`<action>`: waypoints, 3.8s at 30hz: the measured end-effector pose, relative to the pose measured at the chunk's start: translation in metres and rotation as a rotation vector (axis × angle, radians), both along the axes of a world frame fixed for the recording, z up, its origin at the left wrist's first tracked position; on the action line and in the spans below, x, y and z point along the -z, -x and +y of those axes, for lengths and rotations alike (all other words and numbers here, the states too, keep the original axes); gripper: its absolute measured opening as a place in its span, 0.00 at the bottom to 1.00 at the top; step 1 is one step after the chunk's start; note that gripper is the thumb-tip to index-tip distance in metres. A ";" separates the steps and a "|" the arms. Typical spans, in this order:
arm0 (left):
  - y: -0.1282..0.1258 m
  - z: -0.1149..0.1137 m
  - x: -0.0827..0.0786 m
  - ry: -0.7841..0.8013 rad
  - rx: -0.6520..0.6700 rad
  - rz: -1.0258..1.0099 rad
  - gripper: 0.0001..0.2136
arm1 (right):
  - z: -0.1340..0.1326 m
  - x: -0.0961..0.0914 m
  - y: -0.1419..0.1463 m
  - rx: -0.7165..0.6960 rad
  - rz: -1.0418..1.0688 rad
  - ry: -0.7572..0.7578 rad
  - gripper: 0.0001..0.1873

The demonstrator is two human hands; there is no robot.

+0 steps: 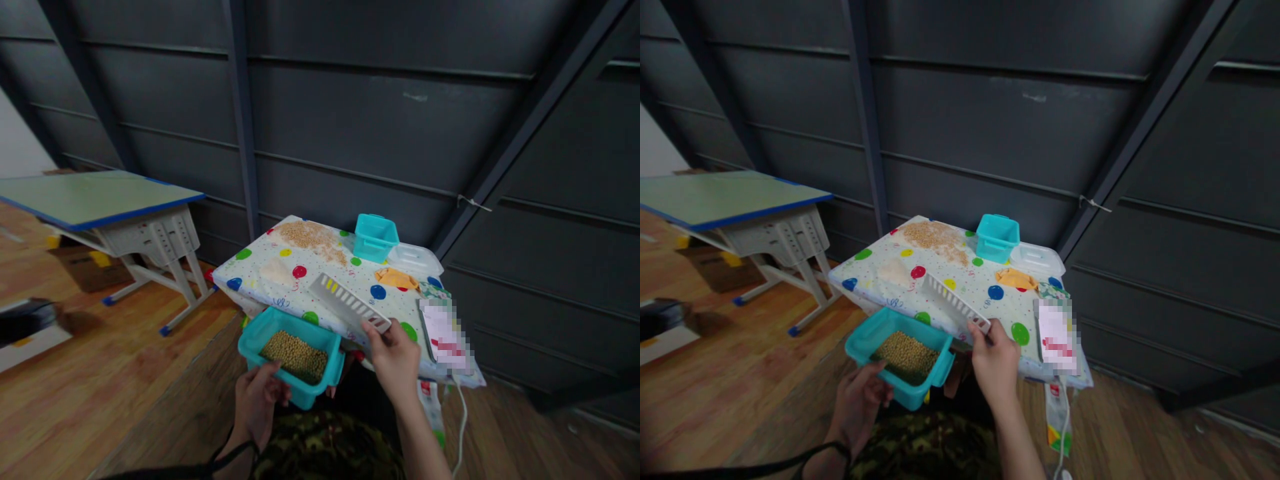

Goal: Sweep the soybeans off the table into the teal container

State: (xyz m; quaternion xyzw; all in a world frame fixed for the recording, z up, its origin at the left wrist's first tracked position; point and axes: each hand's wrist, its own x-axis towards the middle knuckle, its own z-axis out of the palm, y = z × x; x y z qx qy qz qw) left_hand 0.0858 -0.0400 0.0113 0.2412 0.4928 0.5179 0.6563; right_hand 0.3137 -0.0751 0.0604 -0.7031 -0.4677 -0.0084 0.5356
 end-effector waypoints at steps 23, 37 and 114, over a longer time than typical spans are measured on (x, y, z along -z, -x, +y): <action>0.007 -0.002 0.021 0.009 0.034 -0.067 0.19 | 0.159 -0.031 -0.069 0.177 -0.384 0.517 0.12; 0.003 -0.005 0.005 0.049 0.049 -0.032 0.18 | 0.131 -0.019 -0.057 0.049 -0.307 0.336 0.06; 0.003 -0.006 0.030 0.015 0.063 -0.093 0.17 | 0.063 -0.006 -0.061 -0.111 -0.124 0.163 0.15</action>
